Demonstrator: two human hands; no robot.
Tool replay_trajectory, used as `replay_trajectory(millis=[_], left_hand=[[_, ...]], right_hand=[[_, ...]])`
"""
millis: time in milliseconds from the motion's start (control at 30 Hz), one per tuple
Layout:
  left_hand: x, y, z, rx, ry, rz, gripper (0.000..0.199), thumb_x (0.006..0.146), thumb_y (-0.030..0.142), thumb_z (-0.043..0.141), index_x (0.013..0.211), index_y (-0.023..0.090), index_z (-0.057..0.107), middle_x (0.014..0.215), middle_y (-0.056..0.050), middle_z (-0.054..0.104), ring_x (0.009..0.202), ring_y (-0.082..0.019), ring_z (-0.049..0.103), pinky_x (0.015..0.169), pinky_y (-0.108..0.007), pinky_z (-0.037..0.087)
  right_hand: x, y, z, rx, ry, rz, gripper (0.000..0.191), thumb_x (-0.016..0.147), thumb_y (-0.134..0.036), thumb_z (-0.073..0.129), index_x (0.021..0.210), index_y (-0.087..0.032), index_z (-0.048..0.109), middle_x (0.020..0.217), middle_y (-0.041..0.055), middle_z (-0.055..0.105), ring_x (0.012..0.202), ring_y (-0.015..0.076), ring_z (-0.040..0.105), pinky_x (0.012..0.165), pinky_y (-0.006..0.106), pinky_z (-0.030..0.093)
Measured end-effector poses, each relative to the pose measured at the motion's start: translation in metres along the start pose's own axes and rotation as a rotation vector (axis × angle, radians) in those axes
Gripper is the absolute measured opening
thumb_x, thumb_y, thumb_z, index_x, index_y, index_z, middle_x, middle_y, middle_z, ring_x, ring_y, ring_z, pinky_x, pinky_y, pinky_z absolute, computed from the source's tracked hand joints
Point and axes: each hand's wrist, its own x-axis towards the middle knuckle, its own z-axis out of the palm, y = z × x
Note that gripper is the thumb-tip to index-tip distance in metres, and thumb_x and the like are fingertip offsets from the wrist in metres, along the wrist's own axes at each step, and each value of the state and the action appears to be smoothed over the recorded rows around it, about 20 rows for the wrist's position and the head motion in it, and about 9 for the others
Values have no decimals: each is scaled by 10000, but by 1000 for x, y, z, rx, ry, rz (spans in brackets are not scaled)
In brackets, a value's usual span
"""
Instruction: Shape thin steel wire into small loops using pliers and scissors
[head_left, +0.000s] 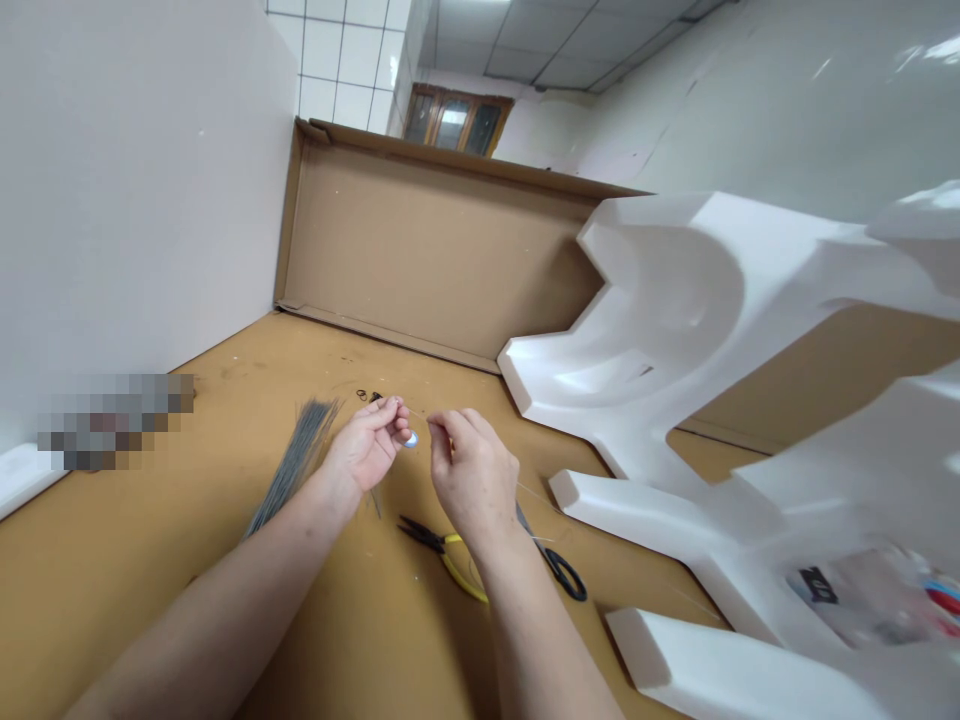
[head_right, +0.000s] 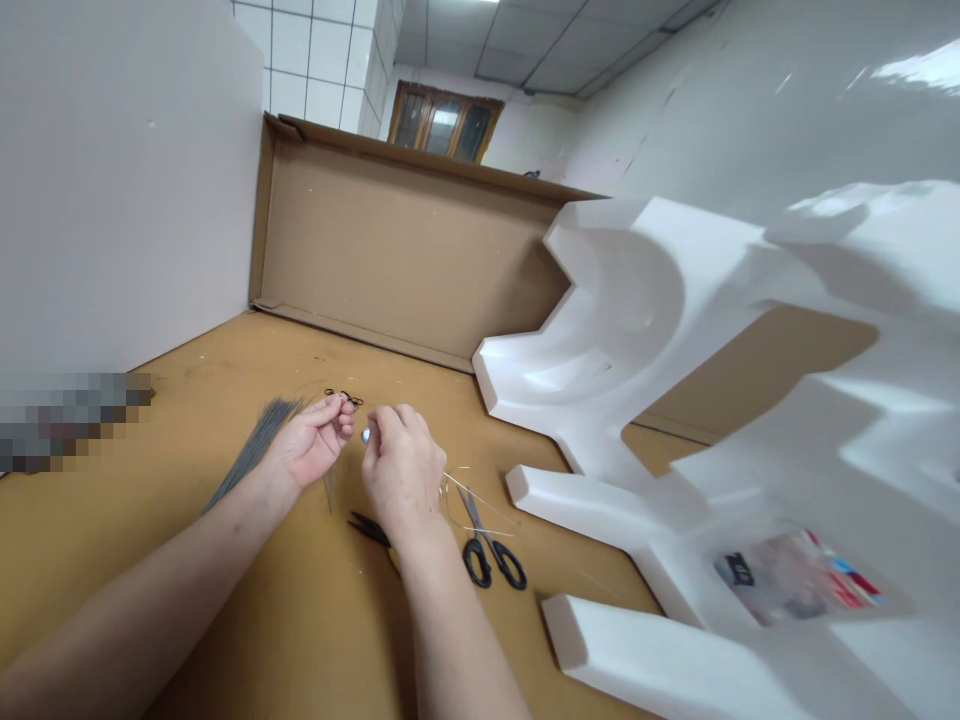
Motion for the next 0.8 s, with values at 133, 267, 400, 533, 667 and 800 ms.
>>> replay_trajectory(millis=[133,267,400,533,667,800], left_hand=[[0,0,0,6,4,-1,210,777,19,477,609,99,574,559,-10,540,477,-54,485,471,-166,407],[0,-1,-1,13,2,2,209,777,19,476,611,101,573,557,-9,540,478,-54,480,471,-166,399],[1,-1,-2,31,-11,20,213,781,22,472,608,99,569,550,-8,540,474,-54,480,470,-167,395],[2,-1,-4,52,-29,57,159,747,32,535,607,103,566,552,-3,543,474,-56,484,479,-172,400],[3,-3,-5,71,-44,89,136,733,37,556,617,105,567,562,0,547,482,-57,490,487,-174,404],[3,-5,-5,55,-31,86,139,740,36,547,622,107,564,570,-1,540,492,-58,491,491,-175,404]], right_hand=[[0,0,0,12,-3,2,172,826,-178,440,770,-212,599,766,18,606,725,135,522,530,221,279],[0,0,0,13,-2,0,175,830,-179,438,770,-213,598,763,18,604,718,134,518,529,224,273],[0,0,0,5,-5,2,161,825,-177,449,770,-210,597,760,17,604,720,135,519,529,223,272],[0,0,1,4,-4,2,161,821,-177,448,766,-213,595,759,18,601,723,137,518,529,224,271],[0,1,2,-5,-8,15,158,819,-176,451,765,-213,595,758,18,599,726,138,519,520,225,263],[-1,1,2,0,1,9,165,822,-178,444,761,-213,594,754,18,596,722,136,518,523,224,263]])
